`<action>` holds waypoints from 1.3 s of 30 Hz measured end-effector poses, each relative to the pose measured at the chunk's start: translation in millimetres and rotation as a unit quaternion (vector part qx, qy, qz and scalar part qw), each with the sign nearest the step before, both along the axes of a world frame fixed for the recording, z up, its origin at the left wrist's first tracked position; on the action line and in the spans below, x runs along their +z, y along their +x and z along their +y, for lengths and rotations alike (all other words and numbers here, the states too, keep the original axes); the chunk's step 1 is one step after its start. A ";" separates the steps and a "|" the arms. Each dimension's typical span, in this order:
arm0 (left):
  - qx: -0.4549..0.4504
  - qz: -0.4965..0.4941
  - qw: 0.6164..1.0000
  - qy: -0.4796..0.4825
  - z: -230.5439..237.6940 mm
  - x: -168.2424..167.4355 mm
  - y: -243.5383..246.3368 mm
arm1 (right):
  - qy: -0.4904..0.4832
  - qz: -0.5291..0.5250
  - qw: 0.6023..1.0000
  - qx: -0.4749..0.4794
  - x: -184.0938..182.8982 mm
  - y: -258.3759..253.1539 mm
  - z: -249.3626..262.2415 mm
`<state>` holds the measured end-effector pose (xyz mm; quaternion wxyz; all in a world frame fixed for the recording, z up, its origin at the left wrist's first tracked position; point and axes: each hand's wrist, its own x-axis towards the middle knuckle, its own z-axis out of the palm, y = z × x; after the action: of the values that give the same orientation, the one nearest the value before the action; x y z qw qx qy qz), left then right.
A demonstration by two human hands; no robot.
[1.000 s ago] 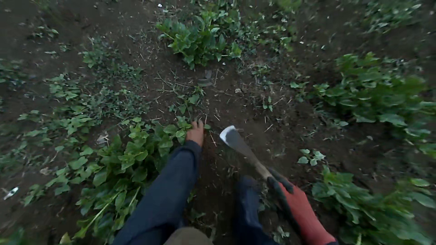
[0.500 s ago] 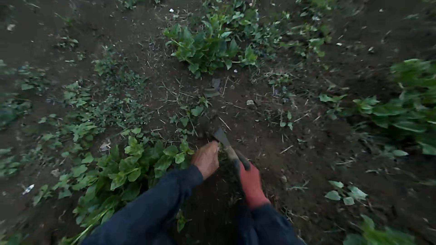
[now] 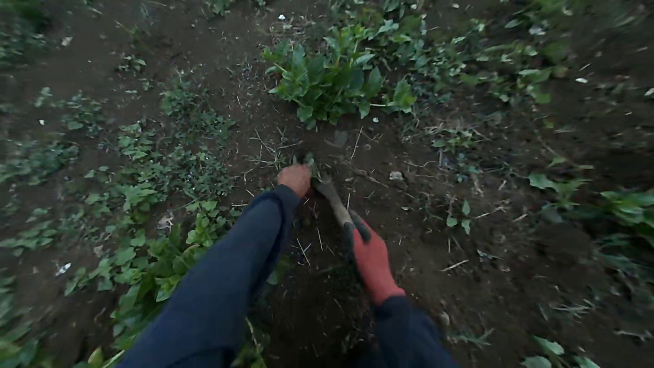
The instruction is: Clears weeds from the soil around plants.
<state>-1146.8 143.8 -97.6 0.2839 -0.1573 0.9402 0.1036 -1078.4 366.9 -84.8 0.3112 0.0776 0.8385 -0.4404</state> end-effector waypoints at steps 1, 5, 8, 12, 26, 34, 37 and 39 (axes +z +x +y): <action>-0.034 -0.019 0.999 0.023 -2.3 12.3 7.0 | 0.008 0.014 1.000 0.014 14.2 6.5 16.6; -0.168 -0.179 0.959 0.144 -5.3 70.3 64.7 | -0.030 -0.047 0.998 0.003 41.5 62.5 95.1; -0.150 -0.210 0.951 0.170 0.8 80.6 88.8 | -0.017 -0.085 0.996 0.018 11.2 52.9 57.8; -0.107 -0.136 0.979 0.106 3.5 59.6 75.4 | -0.054 -0.088 0.995 -0.007 -8.2 32.1 3.8; 0.045 -0.015 0.997 0.053 -39.3 64.9 50.6 | -0.109 -0.106 0.988 -0.040 10.7 41.2 17.7; 0.231 0.160 0.960 0.004 -145.3 75.8 82.9 | -0.093 -0.078 0.992 0.021 -0.6 2.9 -67.4; 0.265 0.203 0.943 0.004 -168.1 99.3 119.9 | -0.101 -0.065 0.992 -0.029 14.5 25.9 -28.4; 0.275 0.214 0.937 0.018 -161.4 89.4 118.7 | -0.081 -0.048 0.995 -0.033 -4.0 11.0 -56.2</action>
<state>-1028.1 -17.7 -8.3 0.0393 -0.3790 0.8966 0.2258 -1067.4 310.7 -88.8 0.3419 0.1014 0.7810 -0.5128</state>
